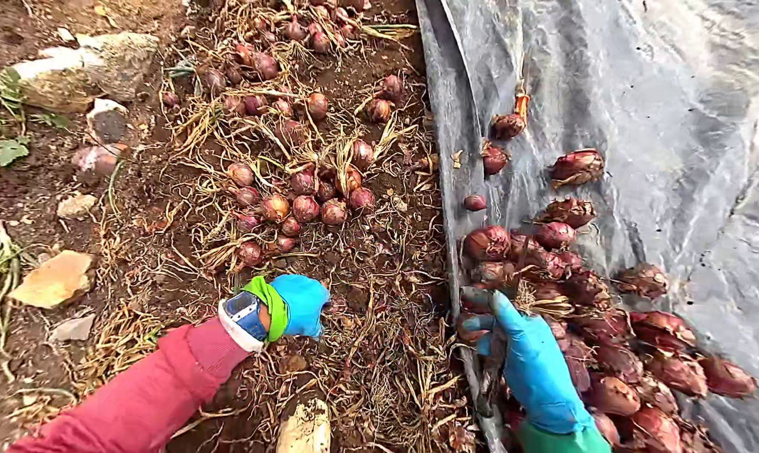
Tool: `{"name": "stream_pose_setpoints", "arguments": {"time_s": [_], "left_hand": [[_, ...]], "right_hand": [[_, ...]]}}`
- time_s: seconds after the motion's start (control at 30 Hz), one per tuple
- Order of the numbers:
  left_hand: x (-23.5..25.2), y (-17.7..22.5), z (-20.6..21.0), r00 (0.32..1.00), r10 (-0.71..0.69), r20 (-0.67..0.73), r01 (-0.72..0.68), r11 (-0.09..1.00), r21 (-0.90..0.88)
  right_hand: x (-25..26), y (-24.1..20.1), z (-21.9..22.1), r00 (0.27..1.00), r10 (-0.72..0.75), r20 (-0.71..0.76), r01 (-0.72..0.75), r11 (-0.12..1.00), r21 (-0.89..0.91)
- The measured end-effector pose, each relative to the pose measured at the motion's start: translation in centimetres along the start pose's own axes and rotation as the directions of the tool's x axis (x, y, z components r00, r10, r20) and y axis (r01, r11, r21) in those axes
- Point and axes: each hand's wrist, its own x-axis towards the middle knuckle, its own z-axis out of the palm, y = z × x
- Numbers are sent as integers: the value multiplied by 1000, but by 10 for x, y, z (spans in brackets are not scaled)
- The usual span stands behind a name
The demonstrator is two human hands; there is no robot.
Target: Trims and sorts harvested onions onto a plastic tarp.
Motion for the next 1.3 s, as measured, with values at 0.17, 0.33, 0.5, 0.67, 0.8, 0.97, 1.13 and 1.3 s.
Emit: {"name": "stream_pose_setpoints", "arguments": {"time_s": [0.17, 0.33, 0.5, 0.67, 0.8, 0.97, 1.13, 1.3], "left_hand": [[8, -111, 49, 746, -598, -292, 370, 737, -565], [84, -159, 117, 500, -866, -22, 301, 198, -933], [42, -130, 134, 625, -776, -89, 192, 263, -945], [-26, -72, 109, 804, -387, -451, -26, 736, -676], [-50, -15, 63, 967, 134, -218, -208, 909, -362], [-49, -1, 36, 962, 15, -273, -57, 988, -146], [-39, 33, 25, 857, 29, -515, -187, 948, -257], [-43, 104, -20, 948, 289, -130, -301, 950, -87]], "right_hand": [[-54, 85, 57, 910, 379, 166, -391, 919, 45], [-74, 102, 124, 807, 495, 321, -505, 861, -58], [-83, 107, 138, 807, 449, 384, -488, 873, 4], [-78, 115, 153, 763, 341, 550, -386, 922, -36], [-73, 66, 163, 877, 57, 478, -56, 998, -15], [-69, 45, 123, 860, 152, 487, -137, 988, -67], [-68, 51, 88, 879, 167, 446, -75, 974, -216], [-53, 13, 58, 898, -7, 441, 176, 922, -344]]}}
